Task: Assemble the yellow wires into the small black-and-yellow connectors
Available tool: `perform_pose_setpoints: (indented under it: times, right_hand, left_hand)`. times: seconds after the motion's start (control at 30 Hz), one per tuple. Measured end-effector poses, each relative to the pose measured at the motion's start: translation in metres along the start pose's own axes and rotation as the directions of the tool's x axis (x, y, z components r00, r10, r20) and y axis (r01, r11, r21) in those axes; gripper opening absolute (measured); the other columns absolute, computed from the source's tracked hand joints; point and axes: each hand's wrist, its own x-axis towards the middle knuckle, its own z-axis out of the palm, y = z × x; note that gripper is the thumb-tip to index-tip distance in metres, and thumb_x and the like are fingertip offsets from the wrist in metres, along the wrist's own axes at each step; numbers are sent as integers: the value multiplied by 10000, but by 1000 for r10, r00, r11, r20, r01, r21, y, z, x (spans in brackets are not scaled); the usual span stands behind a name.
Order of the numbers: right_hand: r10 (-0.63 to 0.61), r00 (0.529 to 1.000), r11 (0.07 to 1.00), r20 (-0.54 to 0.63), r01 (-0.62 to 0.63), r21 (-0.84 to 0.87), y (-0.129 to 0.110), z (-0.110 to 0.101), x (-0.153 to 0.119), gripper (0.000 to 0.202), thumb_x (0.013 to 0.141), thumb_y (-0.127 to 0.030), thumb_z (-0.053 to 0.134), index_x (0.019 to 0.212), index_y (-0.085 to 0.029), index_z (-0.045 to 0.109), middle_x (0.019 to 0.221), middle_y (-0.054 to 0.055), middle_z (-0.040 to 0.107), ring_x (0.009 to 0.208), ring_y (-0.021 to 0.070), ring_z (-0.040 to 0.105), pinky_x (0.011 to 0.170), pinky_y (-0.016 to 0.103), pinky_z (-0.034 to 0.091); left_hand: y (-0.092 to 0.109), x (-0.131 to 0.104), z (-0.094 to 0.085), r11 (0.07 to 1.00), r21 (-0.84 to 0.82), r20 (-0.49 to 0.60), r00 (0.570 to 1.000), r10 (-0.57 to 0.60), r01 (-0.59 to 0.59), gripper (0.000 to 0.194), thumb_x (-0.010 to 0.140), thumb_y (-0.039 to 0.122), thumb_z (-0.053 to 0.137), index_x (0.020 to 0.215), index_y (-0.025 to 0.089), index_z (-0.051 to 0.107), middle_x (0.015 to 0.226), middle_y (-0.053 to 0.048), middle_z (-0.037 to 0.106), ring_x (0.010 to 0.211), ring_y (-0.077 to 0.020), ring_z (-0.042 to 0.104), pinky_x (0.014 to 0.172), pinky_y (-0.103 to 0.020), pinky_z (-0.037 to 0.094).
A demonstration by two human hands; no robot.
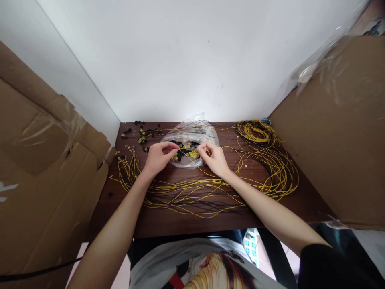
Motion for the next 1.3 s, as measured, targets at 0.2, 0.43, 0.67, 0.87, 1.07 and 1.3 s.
perform_pose_setpoints:
  times: [0.2,0.43,0.67,0.87,1.07,1.3]
  right_hand:
    - [-5,1000,1000,-5,5,-16,0,0,0,227,858,-379,486,778,-187,573,548,-33,551,511,111,481,544,232,372]
    - [-6,1000,1000,-3,6,-3,1,0,0,215,862,-364,482,777,-186,570,538,-35,549,502,109,482,544,231,374]
    - [6,1000,1000,-7,-6,-8,1,0,0,223,863,-379,480,771,-191,560,538,-36,549,490,111,467,539,232,367]
    - [1,1000,1000,-11,-1,6,0,0,0,224,863,-376,483,768,-188,560,528,-37,550,474,108,458,528,228,362]
    - [-4,1000,1000,-15,4,5,2,1,0,224,862,-373,486,770,-185,565,525,-39,548,474,104,453,529,227,360]
    - [-26,1000,1000,-11,26,-7,4,1,0,211,860,-354,488,773,-184,578,531,-36,526,496,107,463,530,227,349]
  left_hand:
    - [-1,0,0,1000,-19,-3,1000,18,-18,194,698,299,653,782,127,686,770,-65,690,714,-171,636,674,-269,514]
    - [-2,0,0,998,-41,1,999,44,-44,167,714,284,627,771,129,650,736,-48,644,691,-151,597,629,-246,491]
    - [3,-1,-1,985,79,62,986,152,-156,100,726,224,589,766,139,624,737,-28,608,611,-110,516,607,-239,448]
    - [8,-3,-1,957,106,149,956,253,-270,73,743,183,570,707,143,620,923,-55,576,621,-88,491,610,-238,441]
    - [7,-4,0,933,135,198,932,303,-332,80,752,168,571,701,145,630,973,-61,553,628,-80,491,625,-239,442]
    - [8,-4,1,941,90,158,938,309,-325,152,757,98,510,879,146,587,930,-52,557,615,-84,471,585,-220,415]
